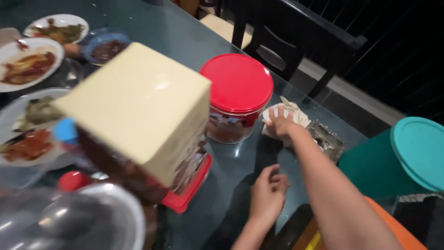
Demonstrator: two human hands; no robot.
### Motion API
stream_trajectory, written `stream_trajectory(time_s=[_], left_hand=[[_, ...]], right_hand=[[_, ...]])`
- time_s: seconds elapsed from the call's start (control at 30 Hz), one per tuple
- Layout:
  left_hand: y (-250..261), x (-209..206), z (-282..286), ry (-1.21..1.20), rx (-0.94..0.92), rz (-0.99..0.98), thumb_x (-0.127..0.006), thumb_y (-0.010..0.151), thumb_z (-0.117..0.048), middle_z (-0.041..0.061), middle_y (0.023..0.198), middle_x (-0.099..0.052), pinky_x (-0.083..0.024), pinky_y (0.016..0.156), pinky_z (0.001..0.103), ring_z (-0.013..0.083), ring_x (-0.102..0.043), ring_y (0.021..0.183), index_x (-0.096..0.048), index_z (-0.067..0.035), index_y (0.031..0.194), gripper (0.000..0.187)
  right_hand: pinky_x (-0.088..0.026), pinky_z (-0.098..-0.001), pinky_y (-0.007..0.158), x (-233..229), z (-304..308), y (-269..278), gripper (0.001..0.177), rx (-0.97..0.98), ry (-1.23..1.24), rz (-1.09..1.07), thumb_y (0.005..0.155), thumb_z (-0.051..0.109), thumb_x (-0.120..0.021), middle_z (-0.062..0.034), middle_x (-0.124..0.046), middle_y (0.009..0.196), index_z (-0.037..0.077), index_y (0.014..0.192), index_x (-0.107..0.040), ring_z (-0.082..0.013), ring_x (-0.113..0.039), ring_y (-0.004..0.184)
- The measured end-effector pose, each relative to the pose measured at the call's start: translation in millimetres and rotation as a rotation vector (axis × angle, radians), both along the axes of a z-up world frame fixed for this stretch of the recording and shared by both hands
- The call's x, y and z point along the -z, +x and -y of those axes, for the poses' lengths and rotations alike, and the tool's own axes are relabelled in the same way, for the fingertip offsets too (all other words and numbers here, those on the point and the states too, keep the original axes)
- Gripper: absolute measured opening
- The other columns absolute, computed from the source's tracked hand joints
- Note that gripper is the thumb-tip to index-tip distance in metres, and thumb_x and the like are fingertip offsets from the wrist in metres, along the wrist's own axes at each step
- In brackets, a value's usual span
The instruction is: Clearing dishes and food items from a dining table, rinsing a cloth, wiping the table surface, and organizing containers.
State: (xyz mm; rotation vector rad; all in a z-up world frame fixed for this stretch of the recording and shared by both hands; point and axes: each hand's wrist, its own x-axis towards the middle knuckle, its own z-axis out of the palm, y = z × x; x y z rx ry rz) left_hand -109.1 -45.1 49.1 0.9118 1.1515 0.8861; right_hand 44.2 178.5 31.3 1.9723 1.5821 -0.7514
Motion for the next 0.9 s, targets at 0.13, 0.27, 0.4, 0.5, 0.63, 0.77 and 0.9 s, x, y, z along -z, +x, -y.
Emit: stream_trajectory(time_s=[0.13,0.27,0.4,0.5,0.63,0.77,0.9], left_hand=[[-55.9,-35.8,51.5,0.047,-0.110,-0.039,-0.064,0.091,-0.019,0.002,0.100,-0.081,-0.064,0.074,0.020,0.0091,-0.083,0.081,-0.069,-0.016,0.124,0.033],[-101.1,-80.0,107.6,0.187,-0.068,0.018,-0.066,0.090,-0.018,0.003,0.104,-0.081,-0.063,0.079,0.021,0.0079,-0.079,0.086,-0.069,-0.015,0.121,0.031],[-154.6,-127.0,169.4,0.377,-0.050,0.040,-0.064,0.089,-0.017,0.004,0.103,-0.079,-0.066,0.078,0.021,0.0091,-0.077,0.091,-0.072,-0.012,0.119,0.031],[-201.9,-133.3,215.7,0.514,-0.068,-0.061,-0.061,0.091,-0.017,0.004,0.103,-0.079,-0.064,0.079,0.028,0.0155,-0.080,0.089,-0.072,-0.014,0.112,0.024],[-270.1,-135.9,272.8,0.557,-0.052,-0.086,-0.061,0.091,-0.013,0.003,0.106,-0.077,-0.065,0.078,0.025,0.0126,-0.077,0.087,-0.071,-0.012,0.114,0.025],[-324.8,-129.3,319.6,0.575,-0.013,-0.166,-0.061,0.090,-0.013,0.005,0.109,-0.079,-0.063,0.084,0.027,0.0157,-0.079,0.093,-0.071,-0.011,0.115,0.027],[-364.6,-118.6,357.0,0.455,0.019,-0.192,-0.065,0.091,-0.018,0.001,0.109,-0.082,-0.064,0.083,0.024,0.0115,-0.081,0.094,-0.073,-0.014,0.115,0.026]], right_hand=[[0.007,-0.0625,0.124,83.3,2.7,4.6,0.075,-0.240,0.090,0.058,0.102,0.044,-0.023,-0.0159,0.025,0.171,0.015,0.165,0.007,-0.0400,0.033,0.154],[0.007,-0.0690,0.121,103.8,45.8,-35.3,0.064,-0.335,0.090,0.070,0.103,0.036,-0.021,-0.0072,0.019,0.174,0.015,0.162,-0.010,-0.0403,0.029,0.156],[0.001,-0.0567,0.126,73.2,128.1,-103.9,0.074,-0.209,0.146,0.028,0.107,0.042,-0.025,-0.0296,0.021,0.168,0.015,0.165,0.012,-0.0443,0.015,0.158],[0.003,-0.0646,0.123,58.3,198.5,-150.2,0.072,-0.002,0.223,-0.157,0.107,0.041,-0.036,-0.0139,0.022,0.173,0.029,0.166,0.004,-0.0598,0.017,0.152],[-0.009,-0.0796,0.115,20.0,300.3,-225.1,0.075,-0.013,0.236,-0.144,0.101,0.036,-0.038,0.0015,0.017,0.175,0.040,0.165,0.001,-0.0442,0.015,0.159],[-0.010,-0.0703,0.121,29.9,373.1,-275.0,0.067,-0.088,0.322,-0.088,0.105,0.050,-0.027,0.0056,0.013,0.176,0.039,0.165,0.001,-0.0370,0.008,0.161],[-0.008,-0.0719,0.120,28.5,436.5,-320.2,0.067,-0.166,0.407,-0.095,0.107,0.043,-0.034,-0.0020,0.003,0.176,0.031,0.166,-0.003,-0.0402,0.005,0.160]])
